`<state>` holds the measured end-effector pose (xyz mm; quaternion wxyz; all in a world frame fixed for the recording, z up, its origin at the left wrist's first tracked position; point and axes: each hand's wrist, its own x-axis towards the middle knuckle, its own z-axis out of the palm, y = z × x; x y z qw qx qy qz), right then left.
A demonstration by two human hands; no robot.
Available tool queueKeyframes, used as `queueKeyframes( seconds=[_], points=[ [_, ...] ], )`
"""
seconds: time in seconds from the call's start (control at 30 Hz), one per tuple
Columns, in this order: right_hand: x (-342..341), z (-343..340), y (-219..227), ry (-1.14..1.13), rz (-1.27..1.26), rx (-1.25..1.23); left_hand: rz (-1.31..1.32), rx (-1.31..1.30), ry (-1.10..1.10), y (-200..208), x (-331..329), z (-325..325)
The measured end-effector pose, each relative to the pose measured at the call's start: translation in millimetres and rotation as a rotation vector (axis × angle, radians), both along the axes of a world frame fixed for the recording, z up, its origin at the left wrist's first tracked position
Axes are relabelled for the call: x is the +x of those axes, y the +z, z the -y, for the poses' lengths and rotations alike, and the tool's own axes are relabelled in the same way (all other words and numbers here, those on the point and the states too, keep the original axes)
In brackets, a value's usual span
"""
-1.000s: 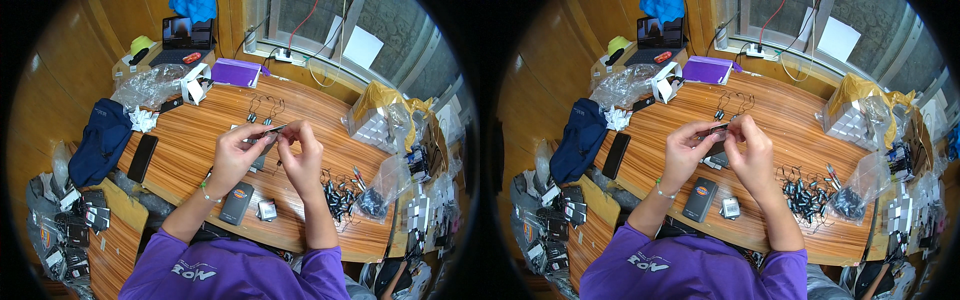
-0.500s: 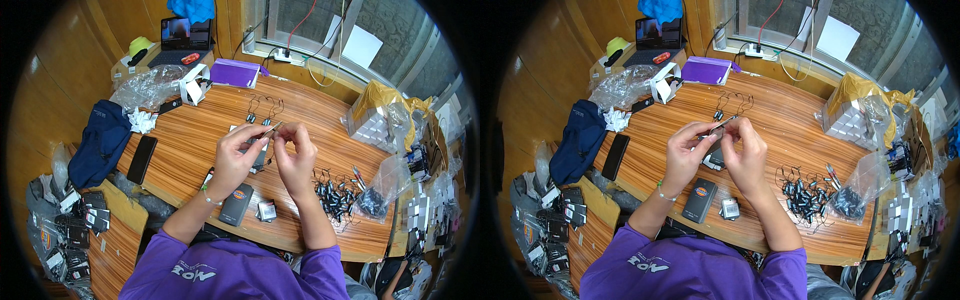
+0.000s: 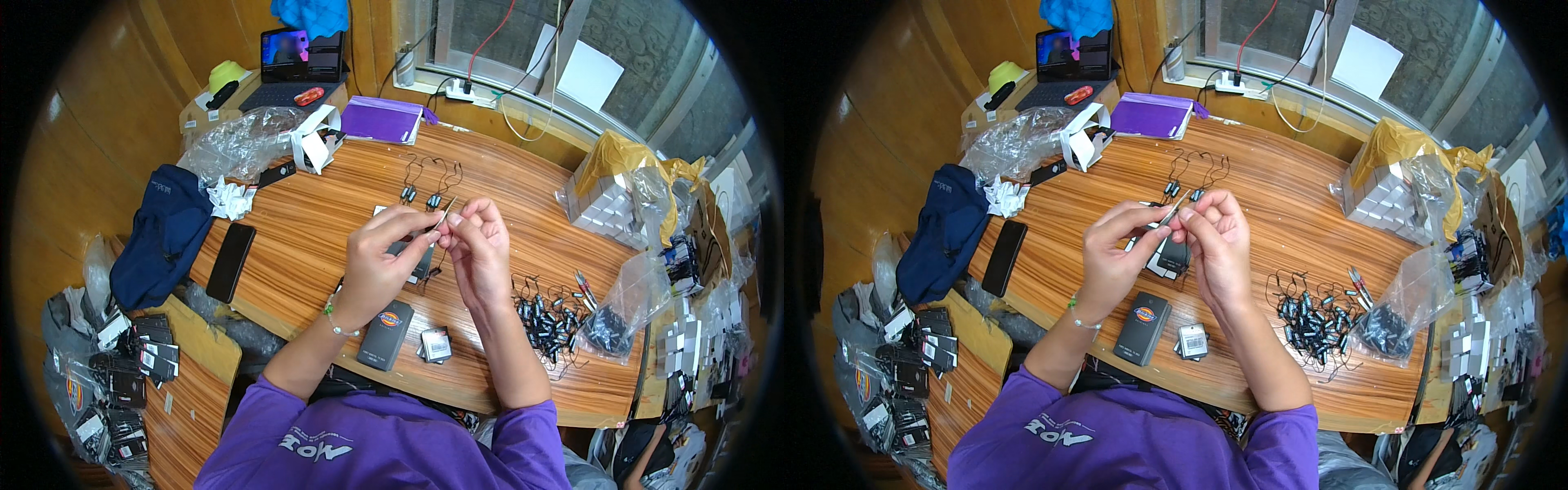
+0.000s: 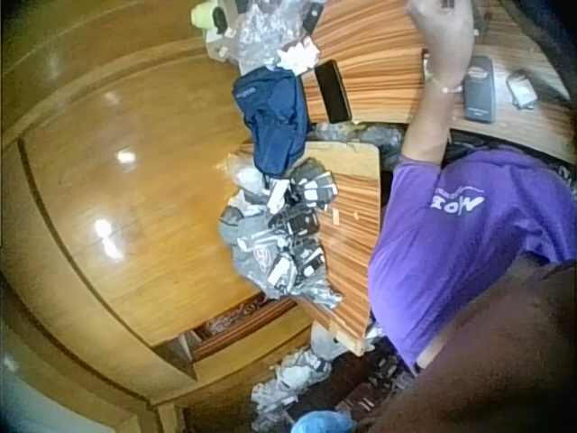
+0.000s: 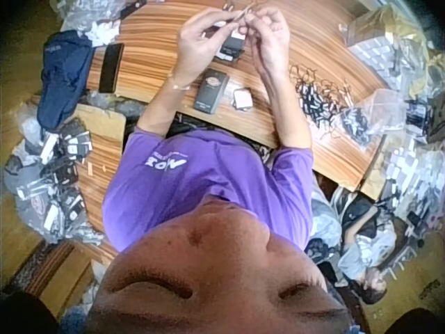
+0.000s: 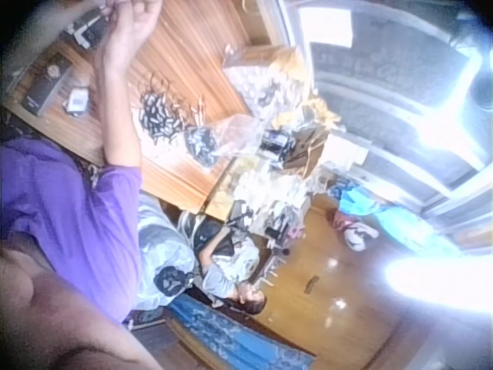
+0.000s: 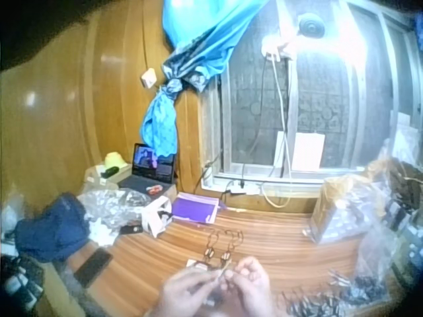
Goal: The person repeatedly picks up small black rectangular boxes and thin black wires, inserts the wires into the boxes, and places the assembled units on the table. The person handles the items one at a time and continues the process throughout the clip.
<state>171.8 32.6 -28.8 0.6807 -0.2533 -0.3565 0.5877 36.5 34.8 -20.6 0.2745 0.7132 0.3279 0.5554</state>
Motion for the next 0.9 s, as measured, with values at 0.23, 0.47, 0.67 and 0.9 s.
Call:
queueKeyframes(
  seconds=[0.23, 0.47, 0.67, 0.9],
  points=[
    [-1.6, 5.8, 3.9, -0.152, 0.323, 0.174, 0.292, -0.282, -0.119, -4.9, 1.5, 0.4],
    [-2.9, 7.4, -0.7, -0.283, 0.496, 0.253, 0.185, -0.245, -0.096, 0.2, 2.1, 2.8],
    [-6.9, 10.1, 1.6, -0.25, 0.382, 0.208, 0.089, -0.153, -0.07, 2.3, -0.3, 2.9],
    [-3.1, 6.8, 0.3, -0.136, 0.279, 0.169, -0.036, 0.0, -0.015, 5.8, -2.3, 0.6]
  ],
)
